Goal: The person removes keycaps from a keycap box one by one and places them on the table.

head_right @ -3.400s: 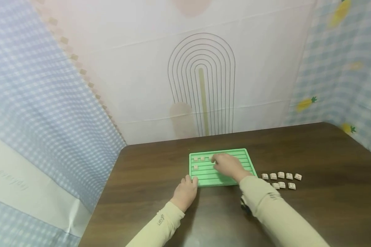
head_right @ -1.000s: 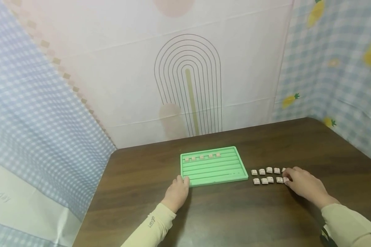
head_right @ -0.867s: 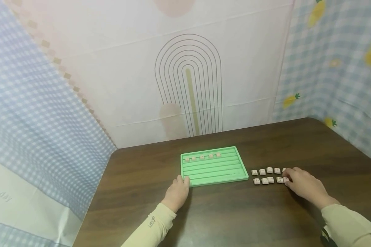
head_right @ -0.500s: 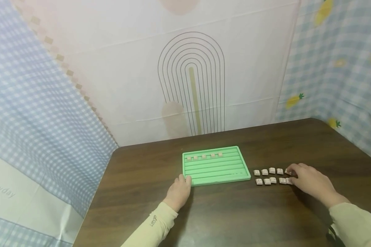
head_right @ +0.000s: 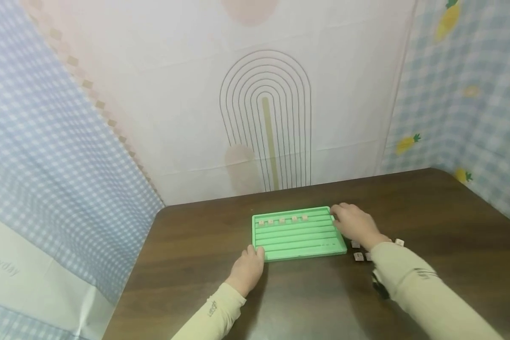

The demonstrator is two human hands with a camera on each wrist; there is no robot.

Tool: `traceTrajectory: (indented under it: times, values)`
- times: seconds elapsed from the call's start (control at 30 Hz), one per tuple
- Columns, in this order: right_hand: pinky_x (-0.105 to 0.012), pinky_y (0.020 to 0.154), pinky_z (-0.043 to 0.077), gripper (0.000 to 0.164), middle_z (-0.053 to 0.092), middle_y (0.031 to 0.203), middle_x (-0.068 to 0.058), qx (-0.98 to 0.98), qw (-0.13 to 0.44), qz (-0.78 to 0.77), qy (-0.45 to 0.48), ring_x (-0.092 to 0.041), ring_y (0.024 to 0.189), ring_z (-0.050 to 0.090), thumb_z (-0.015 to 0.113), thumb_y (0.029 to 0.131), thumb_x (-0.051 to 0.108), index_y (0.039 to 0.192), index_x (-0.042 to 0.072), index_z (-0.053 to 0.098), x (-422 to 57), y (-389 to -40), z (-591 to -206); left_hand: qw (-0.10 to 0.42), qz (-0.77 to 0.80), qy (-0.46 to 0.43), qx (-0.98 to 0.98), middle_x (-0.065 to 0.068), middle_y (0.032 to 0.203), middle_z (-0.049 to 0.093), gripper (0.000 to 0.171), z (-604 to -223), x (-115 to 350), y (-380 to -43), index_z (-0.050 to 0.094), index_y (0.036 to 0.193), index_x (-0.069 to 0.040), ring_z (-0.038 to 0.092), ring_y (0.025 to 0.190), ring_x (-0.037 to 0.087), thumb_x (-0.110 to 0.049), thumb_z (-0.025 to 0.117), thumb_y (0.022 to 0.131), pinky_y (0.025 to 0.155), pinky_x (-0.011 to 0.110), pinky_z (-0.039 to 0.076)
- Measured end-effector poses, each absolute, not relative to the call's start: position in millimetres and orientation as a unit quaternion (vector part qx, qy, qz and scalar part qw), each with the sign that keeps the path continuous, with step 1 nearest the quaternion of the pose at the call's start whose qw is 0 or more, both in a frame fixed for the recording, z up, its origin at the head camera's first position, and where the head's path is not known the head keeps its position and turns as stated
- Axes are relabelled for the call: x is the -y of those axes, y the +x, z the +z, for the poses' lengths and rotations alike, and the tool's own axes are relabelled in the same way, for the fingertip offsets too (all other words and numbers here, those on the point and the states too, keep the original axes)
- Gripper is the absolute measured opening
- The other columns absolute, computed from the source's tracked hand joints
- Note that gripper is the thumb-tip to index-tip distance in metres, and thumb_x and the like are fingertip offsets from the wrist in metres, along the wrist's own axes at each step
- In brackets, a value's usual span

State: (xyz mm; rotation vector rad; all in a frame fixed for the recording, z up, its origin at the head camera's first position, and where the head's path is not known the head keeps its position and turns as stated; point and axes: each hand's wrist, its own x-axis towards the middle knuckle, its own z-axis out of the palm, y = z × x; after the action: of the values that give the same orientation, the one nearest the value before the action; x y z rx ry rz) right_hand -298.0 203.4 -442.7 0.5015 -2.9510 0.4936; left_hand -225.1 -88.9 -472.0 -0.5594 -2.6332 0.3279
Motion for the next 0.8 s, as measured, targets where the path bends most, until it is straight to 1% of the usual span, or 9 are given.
traceTrajectory:
  times: [0.1,0.2,0.37,0.47,0.57,0.8]
  values:
    - [-0.047,0.067,0.052,0.028,0.063,0.108,-0.021,0.969,0.041,0.174,0.169,-0.033,0.091,0.059,0.059,0.086,0.012,0.112,0.002,0.059,-179,-311,-448,0.203,0.117,-0.197,0.952,0.005,0.065,0.043,0.019,-472,91,-225,0.039,0.077,-0.007,0.036,0.050,0.011,-0.011,0.054,0.089,0.036,0.018,0.038]
    - [-0.049,0.072,0.051,0.028,0.062,0.110,-0.021,0.969,0.035,0.180,0.166,-0.036,0.097,0.056,0.058,0.086,0.011,0.112,0.002,0.059,-162,-322,-452,0.188,0.106,-0.198,0.956,0.006,0.066,0.044,0.016,-471,90,-225,0.040,0.079,-0.006,0.039,0.051,0.012,-0.009,0.051,0.089,0.036,0.019,0.040]
    - [-0.054,0.080,0.048,0.028,0.061,0.112,-0.022,0.969,0.022,0.180,0.167,-0.041,0.105,0.050,0.057,0.087,0.012,0.113,0.002,0.059,-145,-333,-458,0.145,0.090,-0.197,0.965,0.008,0.072,0.046,0.010,-472,88,-227,0.041,0.083,-0.005,0.043,0.056,0.015,-0.006,0.047,0.091,0.039,0.021,0.043]
    - [-0.055,0.081,0.047,0.027,0.060,0.112,-0.022,0.970,0.016,0.175,0.167,-0.041,0.105,0.050,0.055,0.089,0.014,0.113,0.002,0.059,-140,-336,-462,0.131,0.093,-0.193,0.968,0.008,0.074,0.047,0.010,-473,87,-227,0.041,0.083,-0.005,0.044,0.058,0.015,-0.007,0.047,0.091,0.041,0.021,0.044]
    - [-0.055,0.079,0.048,0.024,0.061,0.109,-0.022,0.972,0.020,0.169,0.164,-0.040,0.101,0.051,0.054,0.090,0.014,0.111,0.003,0.060,-135,-339,-466,0.134,0.093,-0.190,0.968,0.008,0.074,0.047,0.010,-473,87,-228,0.041,0.083,-0.005,0.044,0.058,0.015,-0.007,0.047,0.091,0.041,0.021,0.044]
    - [-0.051,0.077,0.050,0.021,0.063,0.103,-0.020,0.975,0.038,0.151,0.159,-0.036,0.094,0.054,0.057,0.088,0.012,0.105,0.002,0.062,-132,-341,-469,0.150,0.119,-0.190,0.963,0.006,0.071,0.046,0.014,-477,87,-231,0.040,0.081,-0.007,0.043,0.056,0.013,-0.010,0.051,0.090,0.039,0.019,0.043]
